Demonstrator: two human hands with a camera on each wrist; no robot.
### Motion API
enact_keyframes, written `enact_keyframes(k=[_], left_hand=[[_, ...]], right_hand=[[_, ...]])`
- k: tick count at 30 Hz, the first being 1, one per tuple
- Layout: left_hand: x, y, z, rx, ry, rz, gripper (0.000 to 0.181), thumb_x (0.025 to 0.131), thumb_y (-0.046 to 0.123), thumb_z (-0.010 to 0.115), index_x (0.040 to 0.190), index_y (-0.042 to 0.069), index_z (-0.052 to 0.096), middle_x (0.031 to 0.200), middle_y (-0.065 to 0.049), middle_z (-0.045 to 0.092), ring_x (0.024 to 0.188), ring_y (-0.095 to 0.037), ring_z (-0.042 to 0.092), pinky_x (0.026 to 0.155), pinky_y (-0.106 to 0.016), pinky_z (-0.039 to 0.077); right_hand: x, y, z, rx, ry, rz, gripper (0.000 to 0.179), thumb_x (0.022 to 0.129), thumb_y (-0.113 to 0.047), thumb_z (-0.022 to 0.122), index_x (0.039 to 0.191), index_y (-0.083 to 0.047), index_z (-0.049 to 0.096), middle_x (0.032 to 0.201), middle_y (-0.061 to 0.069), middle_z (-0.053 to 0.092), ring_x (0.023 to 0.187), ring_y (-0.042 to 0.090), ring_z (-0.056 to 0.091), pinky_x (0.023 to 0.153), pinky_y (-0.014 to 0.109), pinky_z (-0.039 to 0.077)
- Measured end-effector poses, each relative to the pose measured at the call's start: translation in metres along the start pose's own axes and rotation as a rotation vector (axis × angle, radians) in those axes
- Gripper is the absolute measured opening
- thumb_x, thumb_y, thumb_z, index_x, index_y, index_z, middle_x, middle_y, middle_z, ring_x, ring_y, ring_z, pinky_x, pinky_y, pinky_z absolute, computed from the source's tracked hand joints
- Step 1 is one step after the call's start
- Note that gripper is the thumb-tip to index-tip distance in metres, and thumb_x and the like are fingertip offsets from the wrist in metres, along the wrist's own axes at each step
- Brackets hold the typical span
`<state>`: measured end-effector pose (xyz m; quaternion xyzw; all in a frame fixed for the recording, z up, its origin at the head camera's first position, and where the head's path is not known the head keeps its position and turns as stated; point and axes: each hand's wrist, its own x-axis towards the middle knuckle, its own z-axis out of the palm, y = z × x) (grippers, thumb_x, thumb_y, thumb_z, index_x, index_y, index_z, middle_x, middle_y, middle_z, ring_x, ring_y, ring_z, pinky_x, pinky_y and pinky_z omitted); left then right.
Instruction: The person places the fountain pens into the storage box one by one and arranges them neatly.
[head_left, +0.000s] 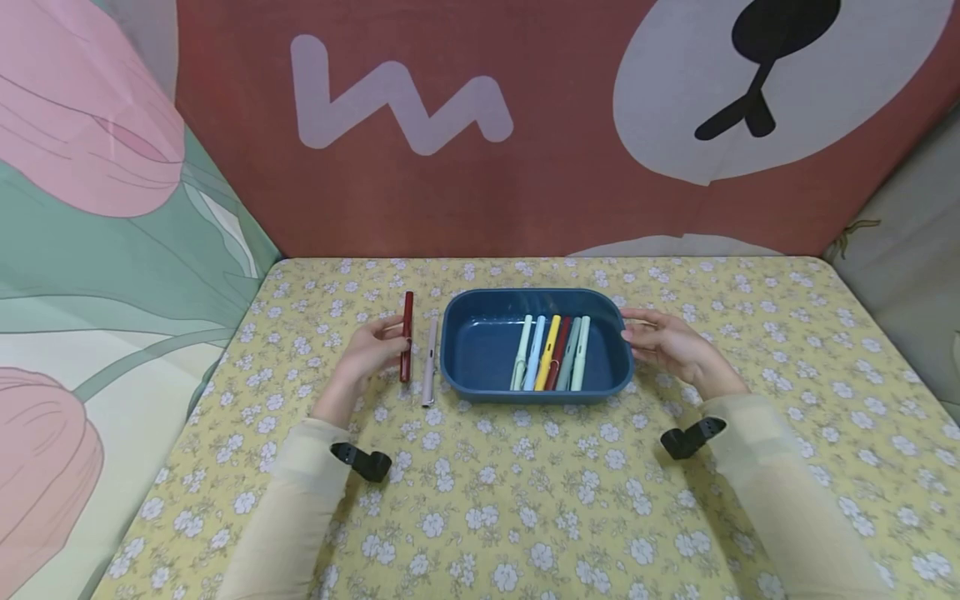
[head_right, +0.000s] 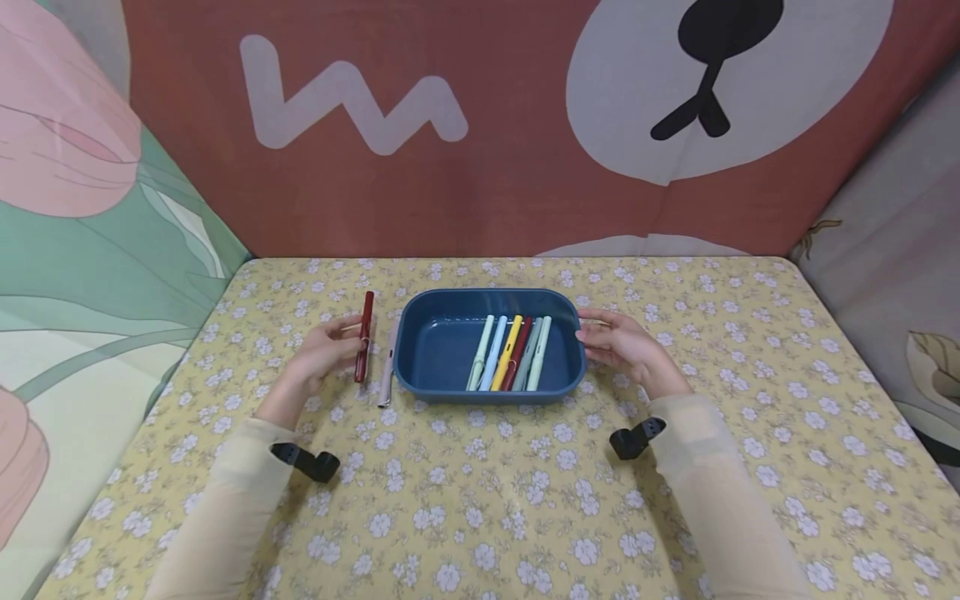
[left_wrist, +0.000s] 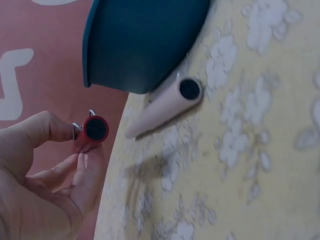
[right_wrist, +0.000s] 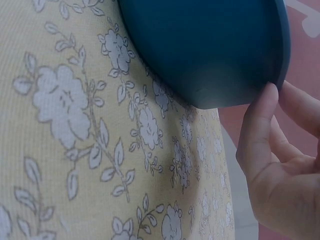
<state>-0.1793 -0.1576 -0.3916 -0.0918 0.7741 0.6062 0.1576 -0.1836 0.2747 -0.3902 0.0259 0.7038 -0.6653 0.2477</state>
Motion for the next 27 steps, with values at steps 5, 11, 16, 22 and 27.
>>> enact_keyframes(k=[5,11,16,22,27], left_hand=[[-0.001,0.004,0.004,0.006,0.029,0.043,0.058,0.092,0.004,0.049,0.148,0.01,0.035,0.143,-0.017,0.043,0.119,-0.027,0.053,0.099,-0.034,0.053],[-0.004,0.012,0.01,0.014,0.063,0.062,0.057,0.094,0.007,0.049,0.149,0.014,0.035,0.144,-0.014,0.042,0.123,-0.028,0.052,0.102,-0.036,0.051],[-0.005,0.02,0.016,-0.046,0.098,0.079,0.057,0.093,0.005,0.051,0.147,0.012,0.037,0.143,-0.014,0.044,0.12,-0.027,0.053,0.103,-0.036,0.051],[-0.008,0.029,0.024,-0.079,0.12,0.103,0.054,0.093,0.004,0.052,0.145,0.011,0.04,0.142,-0.013,0.047,0.118,-0.026,0.055,0.099,-0.033,0.053],[-0.009,0.035,0.029,-0.089,0.127,0.104,0.054,0.091,0.005,0.052,0.144,0.012,0.043,0.141,-0.012,0.049,0.118,-0.025,0.055,0.097,-0.034,0.054]], right_hand=[[0.001,0.0,0.0,0.01,-0.003,0.004,0.045,0.096,-0.016,0.058,0.136,-0.017,0.038,0.092,-0.013,0.064,0.079,0.0,0.064,0.073,0.015,0.055],[0.0,-0.001,0.001,0.013,-0.004,0.004,0.042,0.096,-0.016,0.058,0.133,-0.018,0.04,0.09,-0.013,0.064,0.079,0.0,0.064,0.073,0.015,0.055],[0.0,-0.001,0.001,0.014,-0.005,0.003,0.044,0.096,-0.016,0.058,0.136,-0.017,0.038,0.091,-0.013,0.064,0.08,-0.001,0.064,0.074,0.015,0.055],[0.0,-0.001,0.0,0.021,-0.002,0.008,0.045,0.096,-0.016,0.058,0.136,-0.017,0.038,0.09,-0.013,0.065,0.079,0.0,0.064,0.074,0.015,0.055],[0.001,0.0,-0.001,0.017,-0.003,0.011,0.054,0.096,-0.016,0.058,0.144,-0.012,0.032,0.092,-0.013,0.064,0.08,-0.001,0.064,0.074,0.015,0.055]])
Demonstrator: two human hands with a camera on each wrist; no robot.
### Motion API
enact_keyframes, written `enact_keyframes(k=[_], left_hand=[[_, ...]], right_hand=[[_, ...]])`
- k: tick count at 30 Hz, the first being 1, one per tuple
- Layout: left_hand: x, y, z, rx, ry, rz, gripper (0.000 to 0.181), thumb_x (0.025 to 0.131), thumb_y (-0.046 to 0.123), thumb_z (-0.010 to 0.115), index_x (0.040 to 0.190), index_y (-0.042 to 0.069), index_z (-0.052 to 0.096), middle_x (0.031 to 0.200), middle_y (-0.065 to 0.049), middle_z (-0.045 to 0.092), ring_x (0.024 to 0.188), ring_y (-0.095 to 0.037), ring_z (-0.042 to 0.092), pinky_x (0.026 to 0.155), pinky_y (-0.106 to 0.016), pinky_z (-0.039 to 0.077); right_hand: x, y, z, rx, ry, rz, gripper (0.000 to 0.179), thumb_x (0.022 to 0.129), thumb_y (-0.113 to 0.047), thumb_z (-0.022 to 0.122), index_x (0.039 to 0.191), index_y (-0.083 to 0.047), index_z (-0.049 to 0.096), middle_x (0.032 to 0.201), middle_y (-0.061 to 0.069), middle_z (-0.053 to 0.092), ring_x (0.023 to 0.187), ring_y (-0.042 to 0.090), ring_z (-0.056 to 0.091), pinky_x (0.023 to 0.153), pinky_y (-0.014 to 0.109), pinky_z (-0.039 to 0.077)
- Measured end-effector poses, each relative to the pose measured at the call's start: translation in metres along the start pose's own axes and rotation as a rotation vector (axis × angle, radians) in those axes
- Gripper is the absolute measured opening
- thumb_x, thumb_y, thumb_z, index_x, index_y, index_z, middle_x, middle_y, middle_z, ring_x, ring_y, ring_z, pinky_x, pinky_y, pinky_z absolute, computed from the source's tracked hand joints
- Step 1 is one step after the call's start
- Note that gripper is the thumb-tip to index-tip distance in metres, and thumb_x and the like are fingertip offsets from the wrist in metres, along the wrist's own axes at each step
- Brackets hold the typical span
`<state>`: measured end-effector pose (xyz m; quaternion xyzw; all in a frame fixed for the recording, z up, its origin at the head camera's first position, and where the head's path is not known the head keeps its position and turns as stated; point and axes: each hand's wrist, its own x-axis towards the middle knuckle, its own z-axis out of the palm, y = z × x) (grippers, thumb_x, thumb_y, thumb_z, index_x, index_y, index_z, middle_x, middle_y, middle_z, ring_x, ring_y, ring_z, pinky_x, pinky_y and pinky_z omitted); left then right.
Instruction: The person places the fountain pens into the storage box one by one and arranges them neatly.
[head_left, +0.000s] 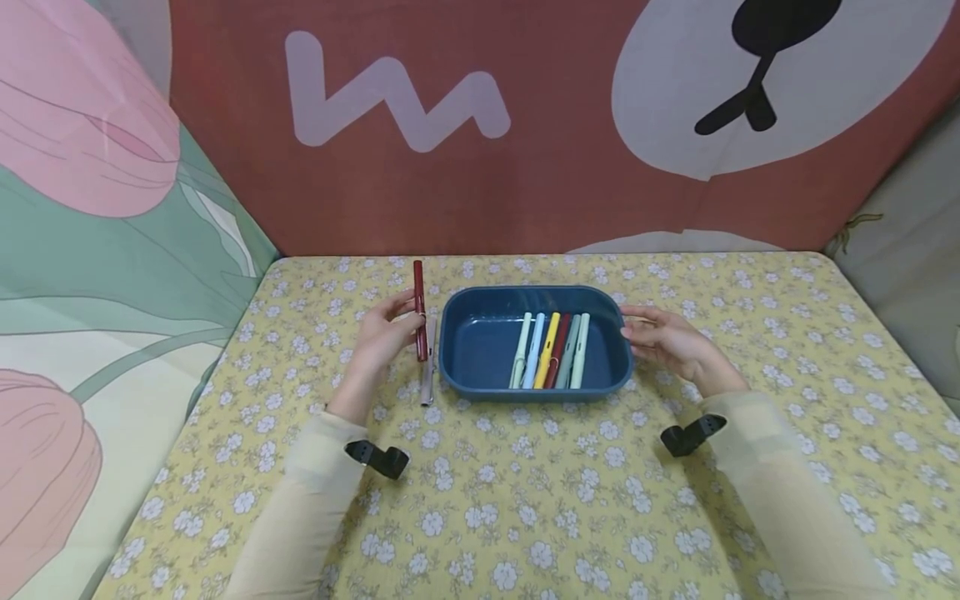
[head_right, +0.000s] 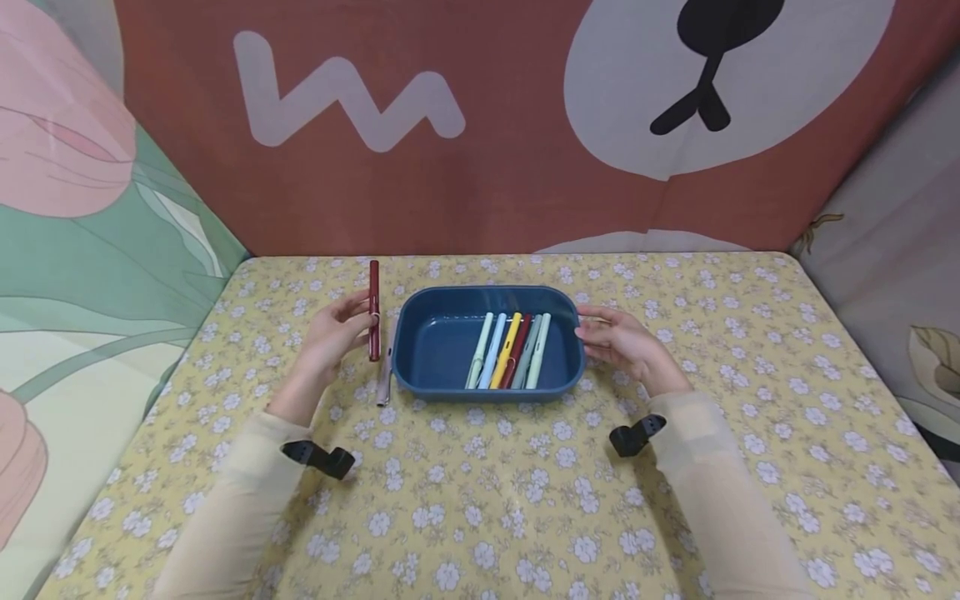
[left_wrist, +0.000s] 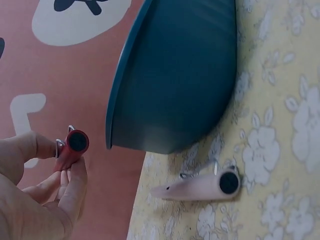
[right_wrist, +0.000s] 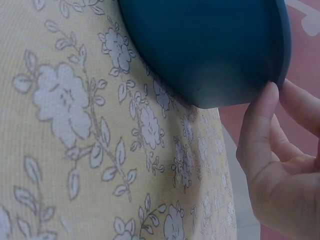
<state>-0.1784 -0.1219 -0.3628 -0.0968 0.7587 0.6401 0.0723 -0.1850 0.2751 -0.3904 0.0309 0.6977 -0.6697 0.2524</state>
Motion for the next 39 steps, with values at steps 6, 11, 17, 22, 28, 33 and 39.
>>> enact_keyframes(k=[6,11,17,22,28,33,39], left_hand=[[-0.003,0.006,0.006,0.019,0.005,0.004,0.053,0.091,0.008,0.053,0.143,0.013,0.044,0.139,-0.011,0.05,0.117,-0.023,0.057,0.094,-0.033,0.055],[-0.002,0.008,0.014,0.033,-0.018,0.011,0.052,0.09,0.008,0.054,0.142,0.01,0.046,0.136,-0.014,0.051,0.113,-0.021,0.056,0.088,-0.029,0.056],[-0.002,0.009,0.025,0.054,-0.075,0.014,0.053,0.091,0.008,0.054,0.142,0.008,0.044,0.137,-0.014,0.051,0.115,-0.024,0.057,0.087,-0.028,0.057],[-0.002,0.009,0.034,0.057,-0.121,0.031,0.052,0.092,0.007,0.055,0.143,0.006,0.043,0.138,-0.016,0.051,0.12,-0.031,0.058,0.093,-0.036,0.057],[-0.003,0.009,0.047,0.021,-0.166,0.033,0.052,0.093,0.004,0.055,0.143,0.006,0.041,0.139,-0.017,0.049,0.119,-0.033,0.057,0.096,-0.04,0.055],[-0.003,0.009,0.057,-0.004,-0.188,0.024,0.053,0.094,0.003,0.055,0.144,0.006,0.04,0.141,-0.017,0.048,0.12,-0.033,0.057,0.097,-0.043,0.054],[-0.002,0.007,0.065,-0.015,-0.227,0.005,0.053,0.094,0.002,0.054,0.145,0.006,0.039,0.141,-0.018,0.046,0.12,-0.034,0.057,0.098,-0.044,0.053]], right_hand=[[0.001,-0.001,0.0,-0.001,-0.001,0.007,0.064,0.096,-0.016,0.058,0.15,-0.008,0.024,0.094,-0.014,0.065,0.082,-0.001,0.064,0.074,0.015,0.055],[0.001,-0.001,0.0,0.007,0.0,0.01,0.059,0.096,-0.016,0.058,0.147,-0.011,0.029,0.094,-0.013,0.065,0.082,-0.001,0.064,0.074,0.015,0.055],[0.001,-0.001,0.001,0.008,0.003,0.006,0.055,0.095,-0.016,0.059,0.143,-0.012,0.032,0.093,-0.014,0.064,0.081,-0.001,0.064,0.074,0.015,0.055],[0.001,-0.001,0.001,-0.001,0.004,0.004,0.063,0.095,-0.016,0.059,0.149,-0.009,0.026,0.096,-0.015,0.064,0.083,-0.001,0.064,0.075,0.014,0.055],[0.001,0.0,0.001,-0.012,0.005,0.001,0.069,0.095,-0.017,0.059,0.151,-0.007,0.021,0.1,-0.016,0.061,0.084,-0.002,0.063,0.075,0.014,0.055],[0.001,0.001,0.001,-0.012,0.006,0.003,0.068,0.095,-0.017,0.059,0.152,-0.007,0.021,0.099,-0.015,0.062,0.084,-0.002,0.063,0.075,0.015,0.055],[0.0,0.0,0.001,-0.012,0.002,0.0,0.07,0.096,-0.017,0.058,0.153,-0.006,0.018,0.098,-0.015,0.063,0.084,-0.002,0.063,0.075,0.015,0.055]])
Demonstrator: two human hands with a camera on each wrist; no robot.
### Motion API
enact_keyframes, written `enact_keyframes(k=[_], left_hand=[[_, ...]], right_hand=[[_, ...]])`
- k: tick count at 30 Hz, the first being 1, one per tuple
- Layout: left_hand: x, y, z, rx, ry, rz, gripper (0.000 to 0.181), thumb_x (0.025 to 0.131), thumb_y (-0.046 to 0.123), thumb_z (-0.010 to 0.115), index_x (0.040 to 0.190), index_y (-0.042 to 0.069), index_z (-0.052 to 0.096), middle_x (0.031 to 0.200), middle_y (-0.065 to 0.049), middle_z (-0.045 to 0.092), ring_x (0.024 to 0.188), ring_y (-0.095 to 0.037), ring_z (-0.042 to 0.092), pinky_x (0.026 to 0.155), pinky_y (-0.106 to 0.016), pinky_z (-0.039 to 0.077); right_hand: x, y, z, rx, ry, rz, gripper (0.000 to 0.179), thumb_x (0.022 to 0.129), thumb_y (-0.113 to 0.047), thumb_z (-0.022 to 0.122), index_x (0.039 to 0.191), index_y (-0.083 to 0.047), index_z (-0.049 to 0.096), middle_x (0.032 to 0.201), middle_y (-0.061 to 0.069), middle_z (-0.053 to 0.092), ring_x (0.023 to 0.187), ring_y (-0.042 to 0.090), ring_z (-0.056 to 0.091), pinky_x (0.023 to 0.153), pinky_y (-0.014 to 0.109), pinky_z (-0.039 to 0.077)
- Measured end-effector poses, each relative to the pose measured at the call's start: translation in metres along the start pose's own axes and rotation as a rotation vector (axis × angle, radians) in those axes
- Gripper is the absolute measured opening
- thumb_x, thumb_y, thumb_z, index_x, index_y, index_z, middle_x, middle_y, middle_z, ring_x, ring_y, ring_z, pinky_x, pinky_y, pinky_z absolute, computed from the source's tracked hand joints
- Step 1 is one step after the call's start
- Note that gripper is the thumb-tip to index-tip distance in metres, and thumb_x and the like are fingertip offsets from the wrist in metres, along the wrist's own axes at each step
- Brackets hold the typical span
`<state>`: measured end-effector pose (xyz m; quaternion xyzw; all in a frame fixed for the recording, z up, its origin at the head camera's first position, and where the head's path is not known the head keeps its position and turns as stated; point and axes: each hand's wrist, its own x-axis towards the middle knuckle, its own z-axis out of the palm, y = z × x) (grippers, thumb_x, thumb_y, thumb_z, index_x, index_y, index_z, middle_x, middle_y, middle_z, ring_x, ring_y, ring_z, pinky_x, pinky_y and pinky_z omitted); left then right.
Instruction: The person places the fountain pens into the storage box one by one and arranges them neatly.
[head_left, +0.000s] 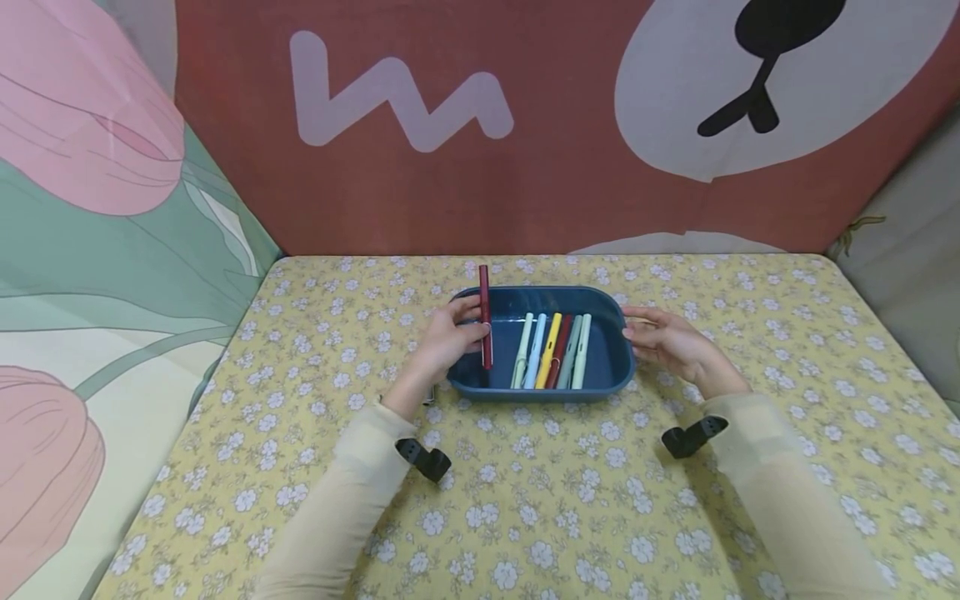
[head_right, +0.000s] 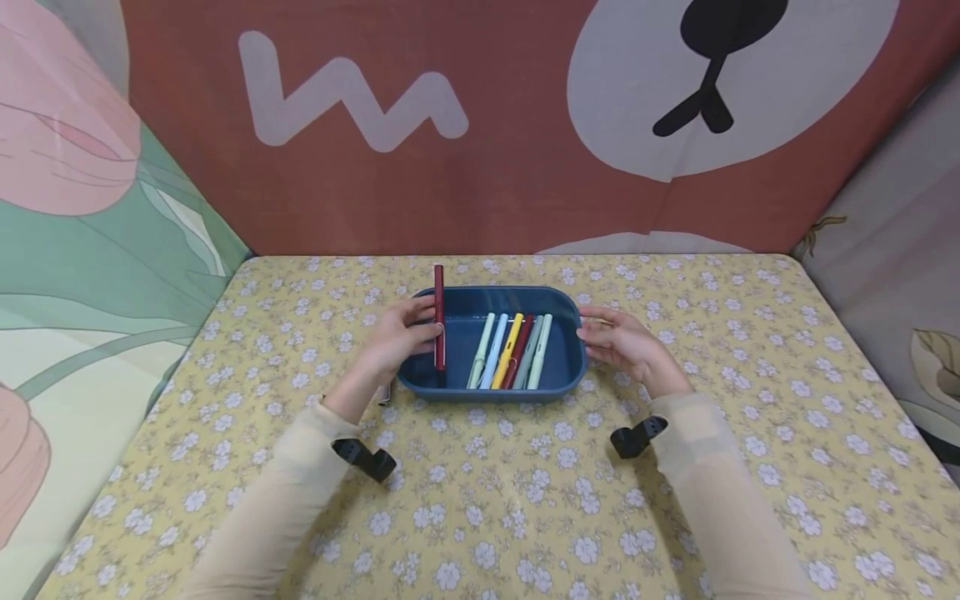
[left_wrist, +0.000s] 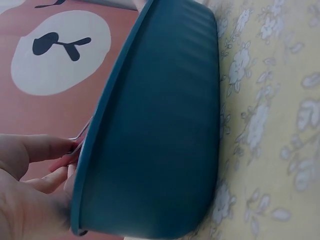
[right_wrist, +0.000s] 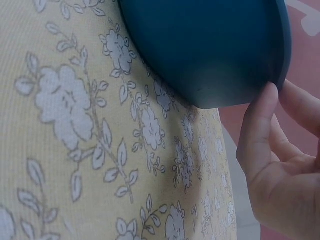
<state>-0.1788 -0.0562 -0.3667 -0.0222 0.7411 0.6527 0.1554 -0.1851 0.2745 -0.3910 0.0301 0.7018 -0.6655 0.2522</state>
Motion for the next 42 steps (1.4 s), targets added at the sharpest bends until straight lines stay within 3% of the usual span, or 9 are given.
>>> enact_keyframes(k=[11,22,28,36,42], left_hand=[[0.007,-0.008,0.016,0.087,-0.047,-0.039,0.052,0.094,0.001,0.055,0.143,0.006,0.04,0.136,-0.018,0.05,0.112,-0.032,0.061,0.09,-0.038,0.058],[0.011,-0.011,0.026,0.176,-0.127,-0.152,0.058,0.092,-0.003,0.056,0.145,0.004,0.037,0.134,-0.019,0.052,0.111,-0.032,0.061,0.089,-0.035,0.058],[0.013,-0.012,0.027,0.205,-0.132,-0.188,0.059,0.09,-0.003,0.058,0.145,0.003,0.036,0.133,-0.019,0.052,0.108,-0.03,0.062,0.082,-0.033,0.06],[0.016,-0.015,0.03,0.253,-0.106,-0.208,0.057,0.087,-0.006,0.06,0.141,-0.002,0.04,0.128,-0.02,0.054,0.081,-0.023,0.065,0.068,-0.027,0.061],[0.018,-0.015,0.033,0.285,-0.103,-0.219,0.053,0.089,-0.006,0.058,0.138,-0.004,0.042,0.125,-0.021,0.056,0.077,-0.021,0.064,0.064,-0.027,0.06]], right_hand=[[-0.001,-0.001,0.001,0.026,-0.003,0.006,0.07,0.096,-0.015,0.058,0.152,-0.006,0.019,0.099,-0.015,0.063,0.084,-0.001,0.064,0.074,0.015,0.055],[-0.002,-0.001,0.001,0.037,-0.008,0.005,0.066,0.096,-0.015,0.058,0.151,-0.007,0.021,0.1,-0.014,0.063,0.084,-0.001,0.064,0.074,0.014,0.055],[-0.001,0.0,0.0,0.036,-0.005,0.009,0.067,0.096,-0.015,0.058,0.151,-0.008,0.02,0.101,-0.015,0.062,0.084,-0.001,0.064,0.074,0.014,0.055],[-0.001,-0.001,0.001,0.03,-0.01,0.011,0.072,0.096,-0.016,0.058,0.153,-0.006,0.015,0.102,-0.014,0.061,0.084,-0.001,0.063,0.074,0.014,0.055],[-0.002,-0.001,0.001,0.053,-0.007,0.014,0.069,0.096,-0.014,0.058,0.152,-0.008,0.019,0.099,-0.013,0.063,0.083,-0.001,0.064,0.073,0.014,0.055]])
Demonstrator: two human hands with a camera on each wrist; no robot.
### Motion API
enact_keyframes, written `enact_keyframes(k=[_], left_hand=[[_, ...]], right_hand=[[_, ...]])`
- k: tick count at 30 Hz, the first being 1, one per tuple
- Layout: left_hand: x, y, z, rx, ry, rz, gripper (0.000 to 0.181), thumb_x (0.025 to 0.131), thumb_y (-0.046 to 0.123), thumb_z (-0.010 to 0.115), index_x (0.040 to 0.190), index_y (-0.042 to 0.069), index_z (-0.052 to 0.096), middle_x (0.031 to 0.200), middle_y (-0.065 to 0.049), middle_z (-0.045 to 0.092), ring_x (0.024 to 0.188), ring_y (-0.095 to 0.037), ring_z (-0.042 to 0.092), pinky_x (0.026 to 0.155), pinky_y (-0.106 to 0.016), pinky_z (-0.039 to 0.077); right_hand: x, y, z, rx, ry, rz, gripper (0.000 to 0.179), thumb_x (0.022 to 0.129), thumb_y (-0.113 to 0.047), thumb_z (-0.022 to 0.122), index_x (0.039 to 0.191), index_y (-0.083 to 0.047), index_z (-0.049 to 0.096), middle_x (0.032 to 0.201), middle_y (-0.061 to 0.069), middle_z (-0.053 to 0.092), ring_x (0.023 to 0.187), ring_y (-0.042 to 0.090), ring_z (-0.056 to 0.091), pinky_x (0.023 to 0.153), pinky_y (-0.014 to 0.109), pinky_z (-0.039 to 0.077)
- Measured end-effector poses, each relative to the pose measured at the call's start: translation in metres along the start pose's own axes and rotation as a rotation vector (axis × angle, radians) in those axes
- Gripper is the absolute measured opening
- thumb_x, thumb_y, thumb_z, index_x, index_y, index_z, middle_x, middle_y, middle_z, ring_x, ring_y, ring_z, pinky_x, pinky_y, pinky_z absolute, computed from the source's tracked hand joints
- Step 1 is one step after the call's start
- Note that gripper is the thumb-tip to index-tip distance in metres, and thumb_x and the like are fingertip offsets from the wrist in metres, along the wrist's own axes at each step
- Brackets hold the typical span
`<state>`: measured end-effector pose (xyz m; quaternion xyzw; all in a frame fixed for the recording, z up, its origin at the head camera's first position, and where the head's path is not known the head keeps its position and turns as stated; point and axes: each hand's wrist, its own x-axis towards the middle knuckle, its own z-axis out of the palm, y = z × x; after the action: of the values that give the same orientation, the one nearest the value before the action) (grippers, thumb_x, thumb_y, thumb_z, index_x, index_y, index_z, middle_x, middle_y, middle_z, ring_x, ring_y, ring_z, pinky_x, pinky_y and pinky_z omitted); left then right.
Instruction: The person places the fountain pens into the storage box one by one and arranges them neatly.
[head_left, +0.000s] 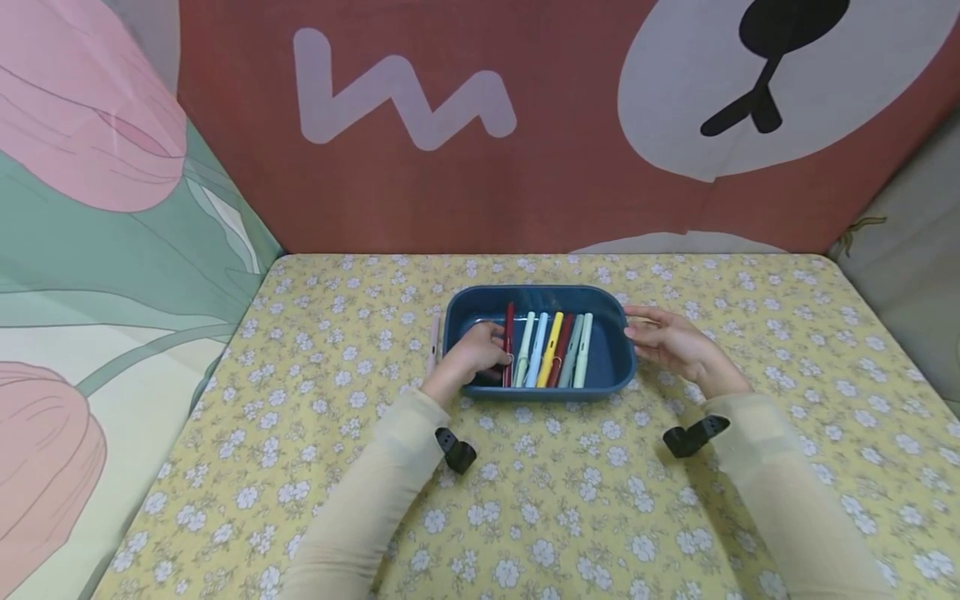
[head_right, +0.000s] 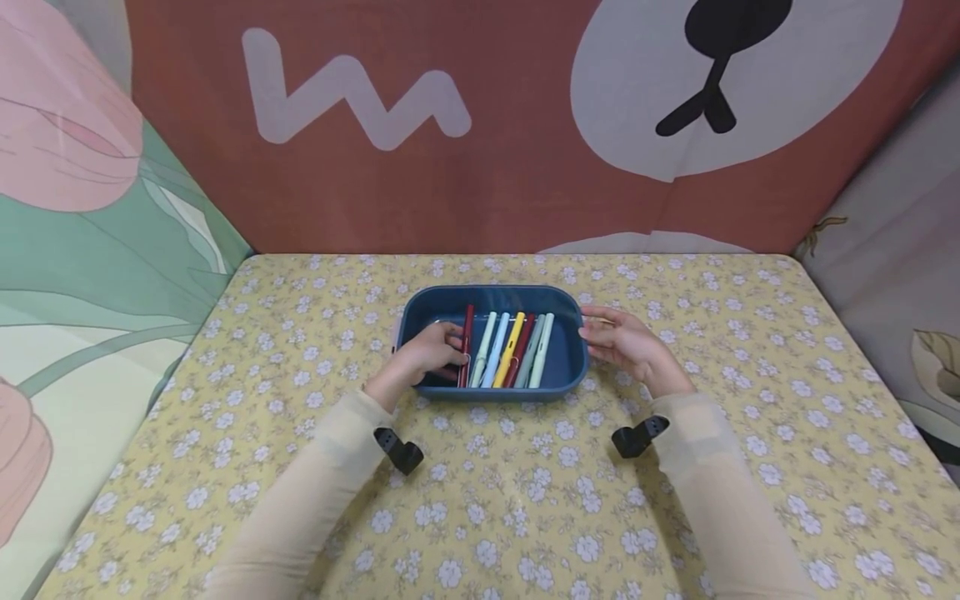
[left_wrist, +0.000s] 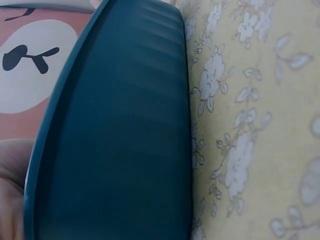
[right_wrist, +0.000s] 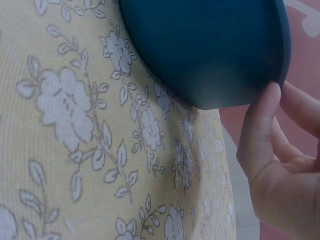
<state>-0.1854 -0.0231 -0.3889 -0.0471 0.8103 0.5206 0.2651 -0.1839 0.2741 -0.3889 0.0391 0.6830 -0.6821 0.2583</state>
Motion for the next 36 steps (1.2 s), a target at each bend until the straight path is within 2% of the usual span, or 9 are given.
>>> enact_keyframes(k=[4,10,13,21,31,36], left_hand=[[0.0006,0.0001,0.001,0.024,-0.009,-0.012,0.052,0.089,-0.005,0.058,0.138,-0.005,0.042,0.127,-0.022,0.055,0.079,-0.022,0.064,0.062,-0.025,0.06],[0.001,-0.0009,0.0015,0.049,-0.017,-0.024,0.051,0.09,-0.003,0.058,0.139,-0.006,0.042,0.132,-0.023,0.053,0.095,-0.029,0.066,0.062,-0.025,0.059],[0.0007,-0.0008,0.0017,0.055,-0.017,-0.022,0.051,0.09,-0.003,0.058,0.138,-0.007,0.043,0.132,-0.024,0.053,0.098,-0.031,0.066,0.062,-0.025,0.06],[-0.0002,0.0005,0.0027,0.056,-0.009,-0.022,0.049,0.09,-0.002,0.059,0.137,-0.006,0.044,0.13,-0.024,0.054,0.096,-0.031,0.067,0.061,-0.024,0.059],[0.0038,0.0004,0.0059,0.032,0.013,-0.026,0.047,0.089,-0.003,0.06,0.134,-0.005,0.048,0.123,-0.023,0.057,0.076,-0.022,0.065,0.054,-0.02,0.057],[0.0063,-0.0011,0.0067,0.032,0.016,-0.035,0.047,0.089,-0.002,0.061,0.134,-0.004,0.048,0.125,-0.023,0.056,0.083,-0.025,0.067,0.055,-0.02,0.057]], right_hand=[[0.0,0.0008,-0.0004,0.012,-0.002,-0.002,0.068,0.096,-0.013,0.058,0.152,-0.007,0.02,0.099,-0.013,0.064,0.083,0.0,0.065,0.073,0.014,0.056],[0.0003,0.0018,-0.0004,0.011,-0.004,-0.005,0.064,0.096,-0.013,0.058,0.15,-0.009,0.024,0.097,-0.012,0.063,0.081,0.0,0.064,0.073,0.014,0.056],[0.0002,0.0017,-0.0002,0.017,-0.006,-0.008,0.061,0.095,-0.013,0.058,0.147,-0.011,0.027,0.097,-0.012,0.063,0.081,0.001,0.065,0.072,0.015,0.056],[-0.0001,0.0,0.0005,-0.016,0.006,-0.007,0.061,0.095,-0.015,0.058,0.148,-0.01,0.027,0.1,-0.014,0.061,0.083,-0.001,0.064,0.074,0.014,0.055],[0.0012,0.001,-0.0004,-0.012,0.006,-0.008,0.06,0.095,-0.015,0.059,0.146,-0.012,0.028,0.098,-0.014,0.062,0.082,0.0,0.064,0.073,0.015,0.055],[0.0016,0.0014,-0.0006,-0.009,0.003,-0.011,0.06,0.095,-0.014,0.059,0.147,-0.011,0.028,0.099,-0.014,0.062,0.082,0.0,0.064,0.073,0.015,0.056]])
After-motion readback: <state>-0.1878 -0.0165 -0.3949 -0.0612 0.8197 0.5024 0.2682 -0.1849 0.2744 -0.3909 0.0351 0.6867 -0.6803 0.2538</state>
